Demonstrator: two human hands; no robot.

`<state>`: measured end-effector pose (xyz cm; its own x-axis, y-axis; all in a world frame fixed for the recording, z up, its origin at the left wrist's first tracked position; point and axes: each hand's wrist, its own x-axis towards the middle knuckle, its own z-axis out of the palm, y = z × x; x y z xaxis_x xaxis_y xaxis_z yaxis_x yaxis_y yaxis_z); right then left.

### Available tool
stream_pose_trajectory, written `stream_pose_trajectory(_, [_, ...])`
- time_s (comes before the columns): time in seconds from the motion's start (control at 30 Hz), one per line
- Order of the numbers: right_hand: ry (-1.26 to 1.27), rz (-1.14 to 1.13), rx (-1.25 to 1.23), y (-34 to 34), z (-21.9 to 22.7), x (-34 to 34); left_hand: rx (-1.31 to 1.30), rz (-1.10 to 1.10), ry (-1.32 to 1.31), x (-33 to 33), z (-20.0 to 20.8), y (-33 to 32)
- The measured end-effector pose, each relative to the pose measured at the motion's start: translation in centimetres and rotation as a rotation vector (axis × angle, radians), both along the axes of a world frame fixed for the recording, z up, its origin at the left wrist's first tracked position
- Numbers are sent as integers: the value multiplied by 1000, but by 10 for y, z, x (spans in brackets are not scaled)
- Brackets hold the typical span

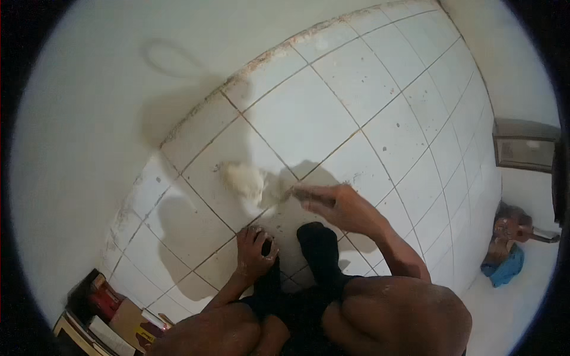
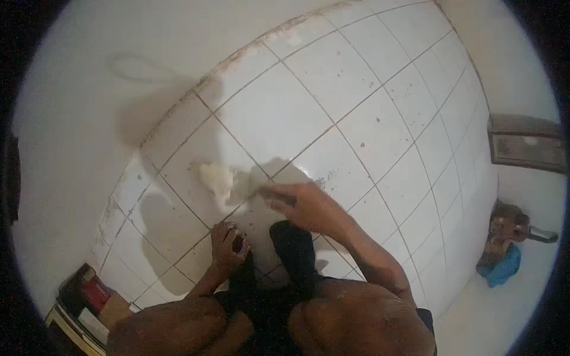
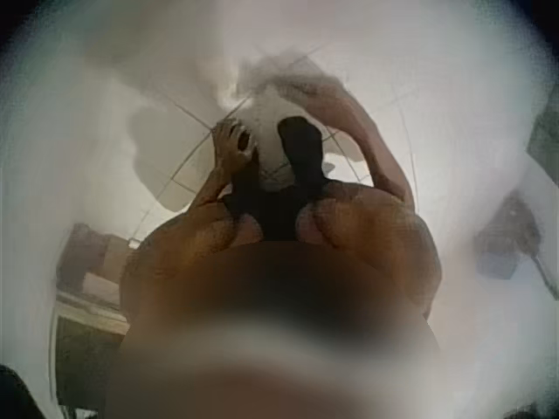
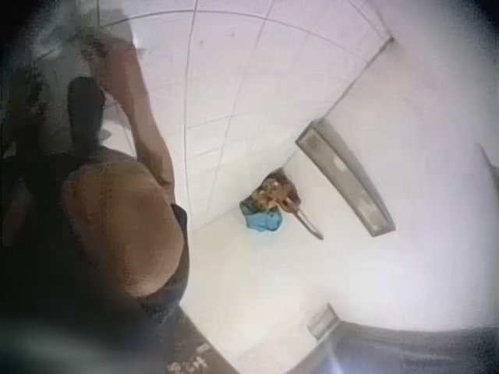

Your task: Apply plaster or filler to a wall surface and smooth it using a trowel and hands.

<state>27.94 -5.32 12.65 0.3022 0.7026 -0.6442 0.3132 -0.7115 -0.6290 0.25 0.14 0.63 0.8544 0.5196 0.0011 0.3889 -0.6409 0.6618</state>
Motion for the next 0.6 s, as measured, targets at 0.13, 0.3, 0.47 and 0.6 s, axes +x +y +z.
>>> stream_pose_trajectory(0.13, [48, 41, -46, -15, 14, -1, 0, 24, 90, -7, -2, -1])
stream_pose_trajectory(0.3, [-422, -49, 137, -50, 2, 7, -69, -35, -7, -4, -5, 0])
stream_pose_trajectory(0.47, [-259, -285, 230, -48, -42, 5, -109, -42, 18, -1, -3, -2])
stream_pose_trajectory(0.6, [-550, -136, 288, -25, -47, -13, -110, -61, 91, -6, -3, -6])
